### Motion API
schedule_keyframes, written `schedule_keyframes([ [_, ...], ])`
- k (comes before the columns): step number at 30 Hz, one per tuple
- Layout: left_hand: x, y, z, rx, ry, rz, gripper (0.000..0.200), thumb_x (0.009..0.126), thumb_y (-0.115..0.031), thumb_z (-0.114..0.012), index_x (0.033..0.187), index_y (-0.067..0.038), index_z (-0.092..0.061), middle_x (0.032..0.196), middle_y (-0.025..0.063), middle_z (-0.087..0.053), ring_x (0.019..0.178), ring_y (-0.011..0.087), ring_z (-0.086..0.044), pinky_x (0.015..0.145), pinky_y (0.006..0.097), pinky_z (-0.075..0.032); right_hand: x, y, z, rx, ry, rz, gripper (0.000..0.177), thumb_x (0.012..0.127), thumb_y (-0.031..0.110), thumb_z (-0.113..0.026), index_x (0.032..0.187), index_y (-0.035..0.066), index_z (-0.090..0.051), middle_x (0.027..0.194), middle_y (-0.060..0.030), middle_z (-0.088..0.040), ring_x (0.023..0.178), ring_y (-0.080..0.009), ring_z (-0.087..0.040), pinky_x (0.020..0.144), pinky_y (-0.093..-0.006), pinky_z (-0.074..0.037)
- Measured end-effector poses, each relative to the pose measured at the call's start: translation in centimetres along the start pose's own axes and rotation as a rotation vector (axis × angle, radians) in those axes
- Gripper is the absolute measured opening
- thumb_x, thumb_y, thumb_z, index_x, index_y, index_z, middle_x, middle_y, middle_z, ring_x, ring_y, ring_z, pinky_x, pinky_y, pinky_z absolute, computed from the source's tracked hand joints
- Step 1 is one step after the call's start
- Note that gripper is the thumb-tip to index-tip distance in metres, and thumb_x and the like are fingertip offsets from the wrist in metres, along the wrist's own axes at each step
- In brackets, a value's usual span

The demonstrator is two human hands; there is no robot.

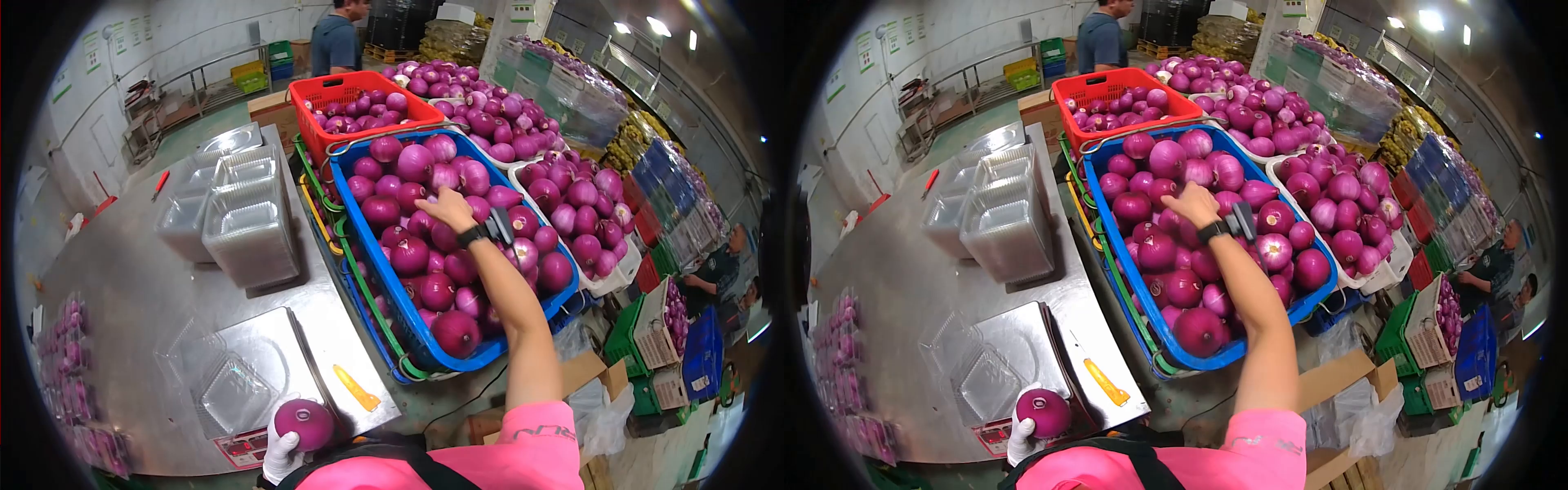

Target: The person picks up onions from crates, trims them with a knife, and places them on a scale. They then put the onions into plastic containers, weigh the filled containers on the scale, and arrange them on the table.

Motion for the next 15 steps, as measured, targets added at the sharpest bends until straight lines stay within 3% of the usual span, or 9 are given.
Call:
schedule_keyframes([
  [3,-0.3,0.0,-0.2,0.02,-0.027,-0.021,0.072,0.071,-0.025,-0.072,0.129,-0.003,-0.037,0.117,0.0175,-0.052,0.105,0.0303,-0.055,0.09,0.0437,-0.048,3.8,1.1,-2.9,0.097,0.115,-0.06,0.068,0.064,0.057,-0.068,0.099,-0.001,-0.066,0.104,-0.0229,-0.064,0.101,-0.0359,-0.06,0.086,-0.0444,-0.047],
  [4,-0.5,0.1,-0.1,0.012,-0.061,-0.036,0.071,0.071,-0.025,-0.072,0.129,-0.003,-0.038,0.117,0.0174,-0.052,0.105,0.0302,-0.055,0.09,0.0437,-0.048,5.1,1.4,-4.1,0.13,0.067,-0.065,0.065,0.061,0.059,-0.069,0.091,0.001,-0.069,0.104,-0.0216,-0.064,0.101,-0.0348,-0.06,0.089,-0.0427,-0.046],
  [7,-1.9,0.0,0.7,-0.018,-0.226,-0.098,0.069,0.071,-0.025,-0.072,0.128,-0.003,-0.039,0.117,0.017,-0.052,0.105,0.0298,-0.055,0.09,0.0437,-0.048,7.7,1.1,-8.1,0.203,-0.012,-0.25,0.085,0.055,0.051,-0.076,0.116,-0.004,-0.054,0.116,-0.0242,-0.058,0.108,-0.0346,-0.057,0.095,-0.0402,-0.043],
  [9,-2.9,-0.1,1.4,-0.039,-0.354,-0.136,0.068,0.071,-0.025,-0.072,0.127,-0.003,-0.04,0.117,0.0167,-0.052,0.105,0.0296,-0.055,0.09,0.0437,-0.047,7.5,-0.3,-8.5,0.304,-0.05,-0.376,0.097,0.051,0.047,-0.08,0.124,-0.007,-0.044,0.119,-0.0248,-0.055,0.111,-0.0341,-0.055,0.096,-0.0396,-0.043],
  [10,-3.2,0.0,1.9,-0.047,-0.386,-0.144,0.068,0.071,-0.025,-0.072,0.127,-0.003,-0.04,0.118,0.0165,-0.052,0.105,0.0295,-0.055,0.09,0.0437,-0.047,6.9,-0.3,-7.8,0.341,0.042,-0.371,0.092,0.052,0.044,-0.08,0.122,-0.005,-0.046,0.118,-0.0237,-0.056,0.111,-0.0336,-0.055,0.096,-0.0392,-0.043],
  [13,-2.8,0.7,5.0,-0.049,-0.289,-0.184,0.065,0.073,-0.025,-0.071,0.126,-0.003,-0.041,0.116,0.0154,-0.053,0.104,0.0284,-0.056,0.09,0.0434,-0.047,5.8,1.3,-5.1,0.266,-0.011,-0.133,0.085,0.054,0.041,-0.079,0.122,-0.002,-0.048,0.117,-0.0232,-0.057,0.109,-0.0333,-0.056,0.094,-0.0387,-0.045],
  [14,-2.8,1.2,6.1,-0.053,-0.3,-0.182,0.065,0.073,-0.025,-0.07,0.127,-0.003,-0.041,0.116,0.0157,-0.053,0.104,0.0289,-0.055,0.09,0.0441,-0.047,5.4,2.1,-4.3,0.291,-0.065,0.077,0.077,0.06,0.038,-0.077,0.121,0.001,-0.049,0.115,-0.0208,-0.058,0.107,-0.0317,-0.058,0.091,-0.0383,-0.047],
  [15,-2.8,1.3,6.4,-0.055,-0.31,-0.177,0.066,0.074,-0.025,-0.07,0.128,-0.003,-0.04,0.117,0.016,-0.053,0.105,0.0293,-0.055,0.09,0.0447,-0.047,4.2,2.5,-4.4,0.62,0.124,0.111,0.074,0.063,0.039,-0.076,0.121,0.002,-0.049,0.115,-0.0206,-0.059,0.104,-0.0321,-0.059,0.089,-0.0385,-0.048],
])
Point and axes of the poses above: each hand's wrist, its own x-axis towards the middle knuckle, its own z-axis out of the back of the hand, y = z × x, the point moved 6 cm from there along x, towards the middle knuckle
